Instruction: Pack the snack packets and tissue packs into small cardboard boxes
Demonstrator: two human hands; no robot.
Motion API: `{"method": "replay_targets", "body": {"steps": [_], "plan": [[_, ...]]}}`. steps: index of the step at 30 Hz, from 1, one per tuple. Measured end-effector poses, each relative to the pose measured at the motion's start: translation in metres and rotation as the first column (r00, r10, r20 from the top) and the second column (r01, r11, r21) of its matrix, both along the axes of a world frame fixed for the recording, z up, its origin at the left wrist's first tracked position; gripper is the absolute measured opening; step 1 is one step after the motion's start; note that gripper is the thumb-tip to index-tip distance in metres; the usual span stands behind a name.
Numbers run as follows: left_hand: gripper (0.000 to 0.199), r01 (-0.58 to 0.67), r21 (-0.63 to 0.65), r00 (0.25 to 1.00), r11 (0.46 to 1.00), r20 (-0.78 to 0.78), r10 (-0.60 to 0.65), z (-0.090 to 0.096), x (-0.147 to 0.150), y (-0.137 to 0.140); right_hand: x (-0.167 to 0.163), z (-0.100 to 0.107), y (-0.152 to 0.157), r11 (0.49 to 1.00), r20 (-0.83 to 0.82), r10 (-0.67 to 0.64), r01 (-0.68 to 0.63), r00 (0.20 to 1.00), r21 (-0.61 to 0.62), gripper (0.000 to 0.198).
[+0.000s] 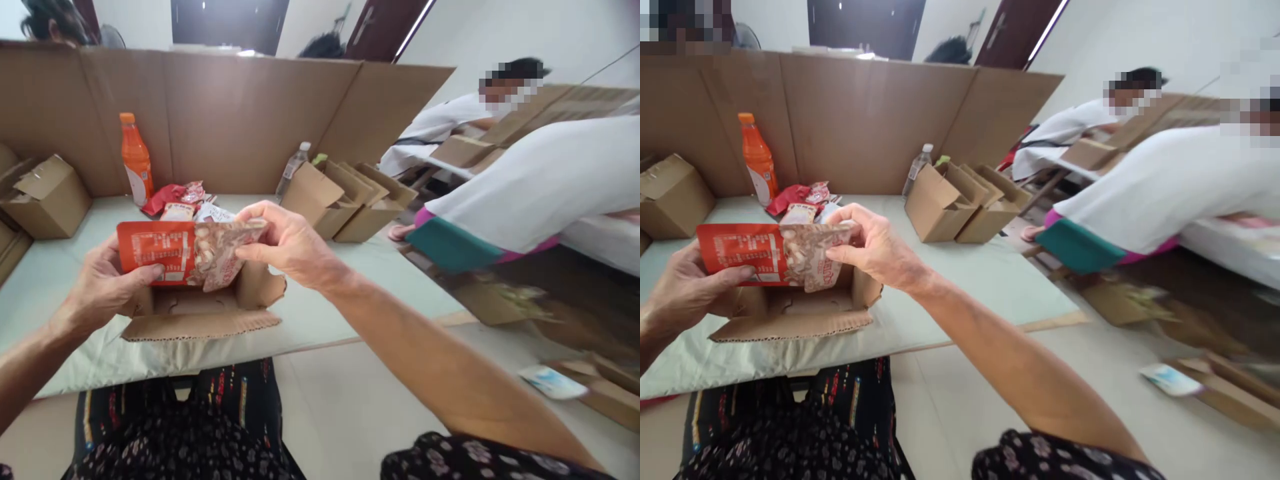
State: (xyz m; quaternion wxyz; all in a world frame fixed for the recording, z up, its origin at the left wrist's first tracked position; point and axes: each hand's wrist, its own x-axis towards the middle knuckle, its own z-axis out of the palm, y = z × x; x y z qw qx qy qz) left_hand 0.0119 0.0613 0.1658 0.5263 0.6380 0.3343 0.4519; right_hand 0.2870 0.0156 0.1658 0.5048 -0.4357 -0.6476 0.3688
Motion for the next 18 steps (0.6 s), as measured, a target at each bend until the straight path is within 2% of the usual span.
{"method": "replay_targets", "body": {"steps": [3, 5, 6, 8, 10, 12, 14, 16, 18], "plan": [[0.040, 0.179, -0.075, 0.962, 0.981, -0.198, -0.190, -0.009, -0.003, -0.001, 0.006, -0.002, -0.008, 1.000, 0.308, 0.022, -0.024, 0.951, 0.001, 0.011], [0.038, 0.258, -0.087, 0.884, 0.962, -0.380, -0.272, -0.013, -0.002, 0.002, 0.006, -0.006, -0.012, 0.999, 0.474, 0.051, -0.044, 0.879, -0.027, 0.009], [0.038, 0.279, -0.064, 0.825, 0.958, -0.495, -0.273, -0.014, -0.001, 0.004, 0.004, -0.008, -0.013, 0.997, 0.551, 0.069, -0.048, 0.832, -0.052, 0.009], [0.045, 0.303, 0.007, 0.678, 0.953, -0.704, -0.211, -0.014, 0.001, 0.006, -0.001, -0.011, -0.013, 0.990, 0.697, 0.138, -0.074, 0.704, -0.121, 0.011], [0.057, 0.324, 0.055, 0.551, 0.945, -0.823, -0.141, -0.009, 0.004, 0.005, -0.008, -0.011, -0.012, 0.974, 0.820, 0.226, -0.094, 0.526, -0.208, 0.016], [0.059, 0.358, 0.046, 0.468, 0.933, -0.873, -0.137, -0.003, 0.006, 0.002, -0.015, -0.009, -0.011, 0.958, 0.890, 0.286, -0.093, 0.354, -0.271, 0.021], [0.055, 0.435, 0.009, 0.421, 0.900, -0.886, -0.195, 0.001, 0.006, -0.003, -0.019, -0.007, -0.011, 0.950, 0.915, 0.311, -0.090, 0.258, -0.297, 0.023], [0.059, 0.546, -0.012, 0.397, 0.838, -0.877, -0.271, 0.002, 0.004, -0.007, -0.017, -0.006, -0.013, 0.945, 0.909, 0.322, -0.143, 0.263, -0.293, 0.023], [0.067, 0.635, 0.011, 0.380, 0.772, -0.876, -0.299, 0.000, 0.000, -0.009, -0.010, -0.003, -0.017, 0.953, 0.885, 0.278, -0.223, 0.373, -0.206, 0.019]]}}
